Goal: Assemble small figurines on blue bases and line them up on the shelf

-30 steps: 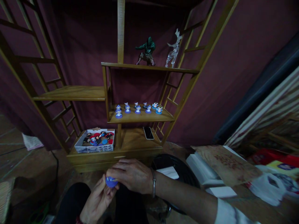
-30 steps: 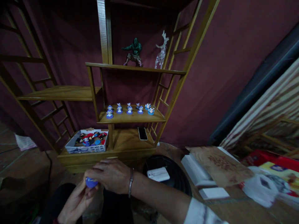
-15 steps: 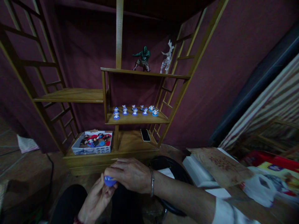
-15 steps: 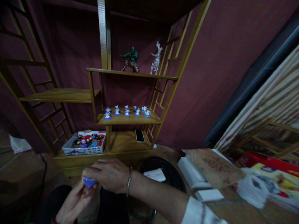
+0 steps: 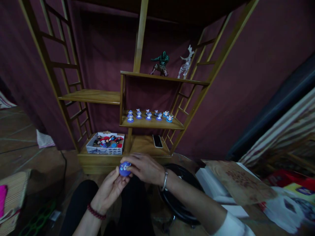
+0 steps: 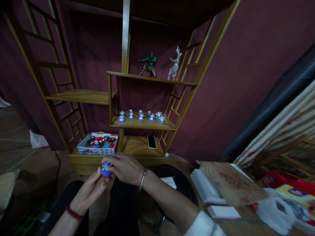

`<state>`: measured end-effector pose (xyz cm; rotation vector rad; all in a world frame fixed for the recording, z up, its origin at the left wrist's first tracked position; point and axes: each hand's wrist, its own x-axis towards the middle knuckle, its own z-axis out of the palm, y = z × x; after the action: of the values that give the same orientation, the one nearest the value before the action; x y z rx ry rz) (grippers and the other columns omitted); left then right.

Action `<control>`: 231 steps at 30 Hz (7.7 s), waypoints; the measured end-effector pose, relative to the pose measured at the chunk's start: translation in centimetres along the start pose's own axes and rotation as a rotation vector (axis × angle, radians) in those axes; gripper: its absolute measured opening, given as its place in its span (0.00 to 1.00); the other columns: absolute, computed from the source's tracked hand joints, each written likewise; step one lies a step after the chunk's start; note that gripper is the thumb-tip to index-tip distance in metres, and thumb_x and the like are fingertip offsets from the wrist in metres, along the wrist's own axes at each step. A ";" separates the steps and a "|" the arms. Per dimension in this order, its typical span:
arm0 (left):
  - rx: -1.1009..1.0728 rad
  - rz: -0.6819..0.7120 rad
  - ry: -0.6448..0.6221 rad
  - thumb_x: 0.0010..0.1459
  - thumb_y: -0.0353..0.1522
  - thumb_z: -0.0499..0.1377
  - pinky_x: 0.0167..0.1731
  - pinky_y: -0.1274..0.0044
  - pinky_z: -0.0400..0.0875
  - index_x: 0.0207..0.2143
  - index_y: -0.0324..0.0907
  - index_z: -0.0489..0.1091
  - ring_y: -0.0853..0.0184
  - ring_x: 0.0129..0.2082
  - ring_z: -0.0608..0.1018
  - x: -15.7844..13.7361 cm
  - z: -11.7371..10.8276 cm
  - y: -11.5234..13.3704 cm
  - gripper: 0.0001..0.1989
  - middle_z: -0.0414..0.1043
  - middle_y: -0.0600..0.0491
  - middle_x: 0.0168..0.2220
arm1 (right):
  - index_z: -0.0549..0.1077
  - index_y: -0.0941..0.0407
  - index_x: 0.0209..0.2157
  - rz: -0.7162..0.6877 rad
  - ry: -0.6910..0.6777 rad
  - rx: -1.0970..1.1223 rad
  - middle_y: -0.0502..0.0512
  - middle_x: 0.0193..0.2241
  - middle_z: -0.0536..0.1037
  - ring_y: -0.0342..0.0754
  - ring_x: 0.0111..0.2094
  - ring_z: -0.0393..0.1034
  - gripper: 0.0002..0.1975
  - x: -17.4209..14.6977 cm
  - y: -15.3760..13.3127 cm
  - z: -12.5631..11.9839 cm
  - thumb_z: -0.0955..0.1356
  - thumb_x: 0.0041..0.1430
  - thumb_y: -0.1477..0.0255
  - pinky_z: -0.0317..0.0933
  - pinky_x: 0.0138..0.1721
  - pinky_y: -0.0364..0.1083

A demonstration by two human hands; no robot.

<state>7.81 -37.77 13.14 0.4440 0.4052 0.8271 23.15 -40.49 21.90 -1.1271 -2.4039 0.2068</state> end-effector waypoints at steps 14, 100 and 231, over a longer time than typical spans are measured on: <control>0.032 0.052 -0.181 0.57 0.32 0.53 0.36 0.79 0.70 0.37 0.32 0.70 0.67 0.34 0.75 -0.5 1.4 1.5 0.11 0.73 0.45 0.33 | 0.65 0.54 0.45 0.152 0.166 0.151 0.51 0.40 0.73 0.45 0.40 0.69 0.15 1.0 -0.2 -0.7 0.65 0.54 0.71 0.60 0.43 0.45; 0.995 0.492 0.079 0.40 0.34 0.65 0.28 0.79 0.66 0.38 0.44 0.68 0.69 0.29 0.70 -2.8 -0.6 2.6 0.19 0.66 0.55 0.31 | 0.73 0.56 0.33 0.615 0.503 0.701 0.48 0.26 0.73 0.42 0.28 0.65 0.08 -1.0 -3.5 5.6 0.66 0.48 0.74 0.60 0.30 0.39; -0.022 0.077 0.212 0.52 0.25 0.56 0.44 0.71 0.68 0.35 0.36 0.69 0.67 0.36 0.75 -2.9 -1.5 0.9 0.06 0.73 0.48 0.36 | 0.66 0.53 0.44 0.266 0.091 0.111 0.53 0.41 0.71 0.45 0.42 0.65 0.12 0.3 -1.9 6.1 0.62 0.57 0.75 0.59 0.45 0.46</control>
<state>4.77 -39.12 12.88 0.3540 0.5770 0.9567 18.73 -41.14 17.29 -1.3711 -2.1311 0.3627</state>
